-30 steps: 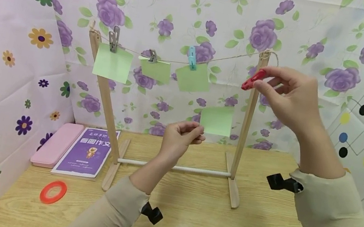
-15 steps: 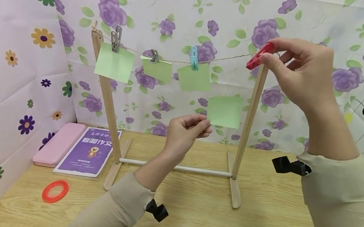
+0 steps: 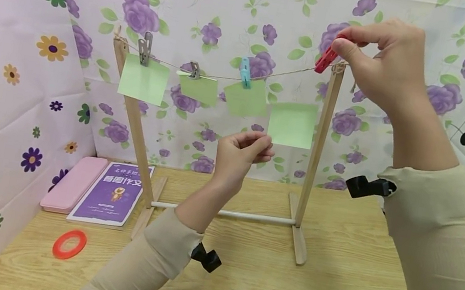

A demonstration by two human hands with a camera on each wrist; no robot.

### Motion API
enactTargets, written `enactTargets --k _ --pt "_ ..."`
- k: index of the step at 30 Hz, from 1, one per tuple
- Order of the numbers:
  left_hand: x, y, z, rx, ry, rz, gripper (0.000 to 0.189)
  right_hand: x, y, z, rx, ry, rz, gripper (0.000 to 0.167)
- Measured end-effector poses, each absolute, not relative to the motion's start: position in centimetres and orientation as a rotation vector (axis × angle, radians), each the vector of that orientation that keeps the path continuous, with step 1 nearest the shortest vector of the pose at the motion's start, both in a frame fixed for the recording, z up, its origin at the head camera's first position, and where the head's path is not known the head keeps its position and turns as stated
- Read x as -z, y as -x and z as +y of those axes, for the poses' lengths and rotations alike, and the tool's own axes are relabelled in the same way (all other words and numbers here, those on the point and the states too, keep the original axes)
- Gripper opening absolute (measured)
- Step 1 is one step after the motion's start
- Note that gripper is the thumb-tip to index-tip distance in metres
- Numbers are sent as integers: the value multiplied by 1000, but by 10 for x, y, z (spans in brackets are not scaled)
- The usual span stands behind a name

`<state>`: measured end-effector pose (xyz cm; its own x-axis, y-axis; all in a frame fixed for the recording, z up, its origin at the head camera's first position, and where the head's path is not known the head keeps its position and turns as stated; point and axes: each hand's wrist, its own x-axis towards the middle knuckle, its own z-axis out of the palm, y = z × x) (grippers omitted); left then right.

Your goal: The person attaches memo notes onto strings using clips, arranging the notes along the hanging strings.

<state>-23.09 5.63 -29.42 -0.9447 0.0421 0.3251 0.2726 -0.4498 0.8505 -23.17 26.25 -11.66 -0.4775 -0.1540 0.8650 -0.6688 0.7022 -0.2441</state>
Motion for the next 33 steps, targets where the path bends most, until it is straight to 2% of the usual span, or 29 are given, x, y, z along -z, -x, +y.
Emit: enactTargets --k 19,33 --pt "273 232 66 2612 335 -1517 4 113 248 250 -748 -549 -2114 17" --pt "262 237 70 2639 326 -1467 7 114 252 249 -717 -601 -2160 13"
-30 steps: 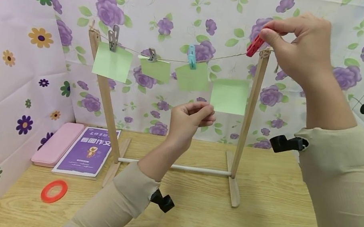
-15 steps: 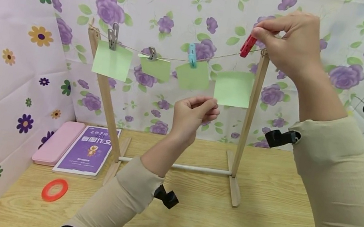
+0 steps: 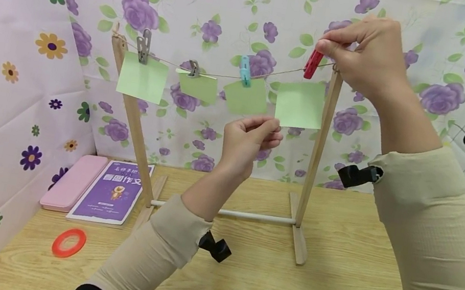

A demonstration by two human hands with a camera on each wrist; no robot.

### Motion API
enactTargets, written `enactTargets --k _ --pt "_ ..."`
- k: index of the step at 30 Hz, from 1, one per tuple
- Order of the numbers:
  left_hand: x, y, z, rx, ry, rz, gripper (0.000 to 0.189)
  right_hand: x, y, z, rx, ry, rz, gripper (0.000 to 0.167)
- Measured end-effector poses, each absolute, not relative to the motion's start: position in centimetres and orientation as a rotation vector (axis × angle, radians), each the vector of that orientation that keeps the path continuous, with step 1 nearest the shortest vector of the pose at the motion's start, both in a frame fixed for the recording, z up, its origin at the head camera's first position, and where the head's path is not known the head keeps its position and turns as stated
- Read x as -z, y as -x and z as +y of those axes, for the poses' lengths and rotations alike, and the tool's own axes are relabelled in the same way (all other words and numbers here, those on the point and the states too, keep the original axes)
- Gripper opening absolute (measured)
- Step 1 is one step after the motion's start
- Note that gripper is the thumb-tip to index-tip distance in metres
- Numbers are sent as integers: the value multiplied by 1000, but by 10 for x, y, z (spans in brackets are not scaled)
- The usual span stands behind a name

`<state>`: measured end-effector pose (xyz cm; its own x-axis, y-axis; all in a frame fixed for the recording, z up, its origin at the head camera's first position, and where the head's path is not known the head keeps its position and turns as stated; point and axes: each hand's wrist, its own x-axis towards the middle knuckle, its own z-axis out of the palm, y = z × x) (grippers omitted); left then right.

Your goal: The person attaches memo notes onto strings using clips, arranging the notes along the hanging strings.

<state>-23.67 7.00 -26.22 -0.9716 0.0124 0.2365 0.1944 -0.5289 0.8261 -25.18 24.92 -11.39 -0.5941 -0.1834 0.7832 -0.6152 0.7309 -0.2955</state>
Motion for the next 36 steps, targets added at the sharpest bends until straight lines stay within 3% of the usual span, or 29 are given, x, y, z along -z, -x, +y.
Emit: enactTargets --k 21,36 --pt "254 236 71 2647 358 -1436 5 112 248 252 -626 -674 -2258 14" --pt "257 239 71 2638 372 -1461 5 109 248 254 -570 -678 -2429 25"
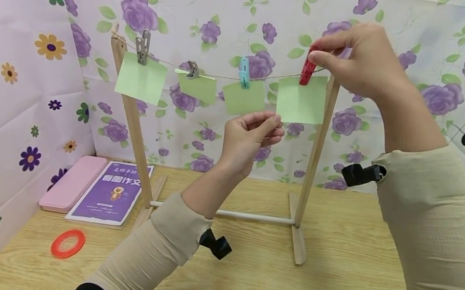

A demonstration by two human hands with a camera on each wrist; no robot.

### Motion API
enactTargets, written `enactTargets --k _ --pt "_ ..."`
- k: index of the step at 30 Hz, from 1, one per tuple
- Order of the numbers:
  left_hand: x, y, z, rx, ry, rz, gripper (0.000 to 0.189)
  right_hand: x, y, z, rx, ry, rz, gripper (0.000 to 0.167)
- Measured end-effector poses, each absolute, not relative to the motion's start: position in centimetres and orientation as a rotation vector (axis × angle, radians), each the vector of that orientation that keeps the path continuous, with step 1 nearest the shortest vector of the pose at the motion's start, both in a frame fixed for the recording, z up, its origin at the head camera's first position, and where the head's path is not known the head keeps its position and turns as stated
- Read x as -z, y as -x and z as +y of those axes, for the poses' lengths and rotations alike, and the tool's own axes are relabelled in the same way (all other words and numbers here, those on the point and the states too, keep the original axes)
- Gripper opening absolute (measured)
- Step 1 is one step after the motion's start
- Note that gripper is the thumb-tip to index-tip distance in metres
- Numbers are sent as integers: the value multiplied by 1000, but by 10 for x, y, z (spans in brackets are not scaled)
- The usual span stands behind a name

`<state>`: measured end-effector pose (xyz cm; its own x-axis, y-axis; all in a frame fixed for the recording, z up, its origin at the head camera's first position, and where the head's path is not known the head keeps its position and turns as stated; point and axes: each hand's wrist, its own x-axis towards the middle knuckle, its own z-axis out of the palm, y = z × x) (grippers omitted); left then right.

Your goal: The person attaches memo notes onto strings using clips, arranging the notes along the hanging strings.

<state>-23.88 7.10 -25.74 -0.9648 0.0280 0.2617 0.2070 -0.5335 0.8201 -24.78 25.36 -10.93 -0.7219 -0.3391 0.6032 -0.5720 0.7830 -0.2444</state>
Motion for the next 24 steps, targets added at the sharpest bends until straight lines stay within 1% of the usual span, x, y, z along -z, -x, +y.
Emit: enactTargets --k 13,19,24 --pt "258 240 74 2650 374 -1497 9 109 251 258 -636 -629 -2556 35" --pt "258 241 77 2651 379 -1470 9 111 251 259 -679 -624 -2546 41" --pt "260 241 78 2649 387 -1460 10 115 254 260 -738 -627 -2457 42"
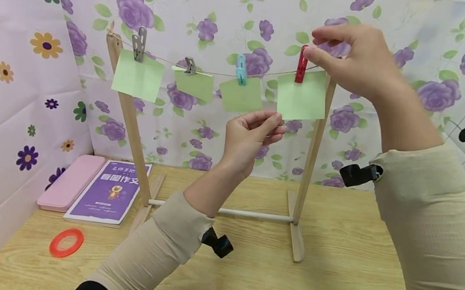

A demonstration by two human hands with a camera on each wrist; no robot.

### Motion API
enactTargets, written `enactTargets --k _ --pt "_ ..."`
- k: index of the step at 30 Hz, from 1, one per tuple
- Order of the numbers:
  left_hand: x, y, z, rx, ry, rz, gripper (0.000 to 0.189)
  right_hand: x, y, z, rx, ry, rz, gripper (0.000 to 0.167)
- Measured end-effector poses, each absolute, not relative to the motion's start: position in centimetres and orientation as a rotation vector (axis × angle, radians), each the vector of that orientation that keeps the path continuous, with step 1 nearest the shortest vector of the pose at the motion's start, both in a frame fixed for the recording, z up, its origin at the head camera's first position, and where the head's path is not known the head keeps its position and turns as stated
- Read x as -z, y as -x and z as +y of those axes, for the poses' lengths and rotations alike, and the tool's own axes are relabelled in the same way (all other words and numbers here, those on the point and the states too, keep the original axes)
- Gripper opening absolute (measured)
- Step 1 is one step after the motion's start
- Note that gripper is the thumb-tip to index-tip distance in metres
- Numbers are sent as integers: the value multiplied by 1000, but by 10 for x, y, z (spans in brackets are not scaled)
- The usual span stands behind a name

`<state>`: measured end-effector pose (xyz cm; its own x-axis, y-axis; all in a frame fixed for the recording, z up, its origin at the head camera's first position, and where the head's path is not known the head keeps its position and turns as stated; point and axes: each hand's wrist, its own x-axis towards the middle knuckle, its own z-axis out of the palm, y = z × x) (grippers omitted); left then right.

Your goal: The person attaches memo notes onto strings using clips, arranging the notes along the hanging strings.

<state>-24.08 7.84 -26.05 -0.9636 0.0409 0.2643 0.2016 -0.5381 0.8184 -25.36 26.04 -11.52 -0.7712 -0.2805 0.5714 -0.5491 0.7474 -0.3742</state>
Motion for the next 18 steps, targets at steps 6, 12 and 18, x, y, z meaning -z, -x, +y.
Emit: enactTargets --k 6,12,18 --pt "263 242 80 2646 399 -1464 11 120 253 261 -810 -594 -2322 37" --pt "265 243 77 2633 404 -1479 12 134 256 259 -850 -637 -2157 32" --pt "269 242 75 2609 441 -1511 13 153 258 263 -917 -579 -1996 30"
